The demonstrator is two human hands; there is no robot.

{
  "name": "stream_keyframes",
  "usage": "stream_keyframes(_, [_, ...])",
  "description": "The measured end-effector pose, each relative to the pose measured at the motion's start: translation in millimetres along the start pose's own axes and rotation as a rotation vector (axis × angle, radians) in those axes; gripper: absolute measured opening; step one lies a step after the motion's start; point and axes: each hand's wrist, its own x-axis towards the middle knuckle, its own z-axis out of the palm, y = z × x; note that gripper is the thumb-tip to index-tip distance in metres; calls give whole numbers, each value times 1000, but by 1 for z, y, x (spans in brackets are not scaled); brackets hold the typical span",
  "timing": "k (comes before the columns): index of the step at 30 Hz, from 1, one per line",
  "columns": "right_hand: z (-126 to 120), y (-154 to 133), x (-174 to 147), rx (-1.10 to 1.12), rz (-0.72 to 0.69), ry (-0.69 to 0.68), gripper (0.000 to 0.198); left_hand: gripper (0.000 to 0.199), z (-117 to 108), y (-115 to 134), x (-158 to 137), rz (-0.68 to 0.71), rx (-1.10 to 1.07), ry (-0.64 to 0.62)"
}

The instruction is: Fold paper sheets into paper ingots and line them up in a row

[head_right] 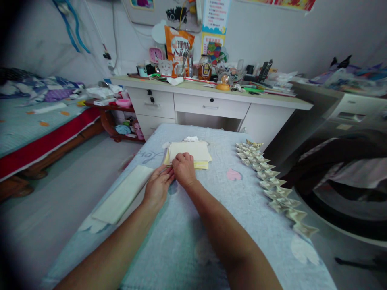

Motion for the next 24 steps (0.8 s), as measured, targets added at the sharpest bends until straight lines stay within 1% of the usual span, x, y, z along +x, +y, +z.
stream_keyframes(5, [-5, 1, 1, 69, 50, -44, 16, 41, 2, 2, -3, 4, 48, -60])
stream_keyframes(9, [-12, 1, 4, 85, 88, -71, 16, 44, 1, 1, -1, -9, 73, -78])
stream_keyframes(12, [-20, 1, 6, 100, 121, -112, 17, 44, 1, 0, 1, -24, 85, -99])
stream_keyframes(15, [-33, 1, 6, 183, 150, -168, 15, 48, 2, 1, 0, -37, 97, -119])
stream_keyframes(16, [-38, 1, 5, 231, 151, -183, 14, 49, 2, 2, 0, -37, 101, -126])
stream_keyframes(19, [-52, 5, -1, 430, 151, -148, 11, 50, 4, 4, -2, -27, 116, -131])
stream_keyframes(21, [-60, 8, -6, 638, 127, -91, 8, 49, 5, 5, -2, -23, 125, -116])
stream_keyframes(24, [-75, 10, -13, 1021, 126, -47, 12, 50, 6, 5, -4, -5, 135, -112])
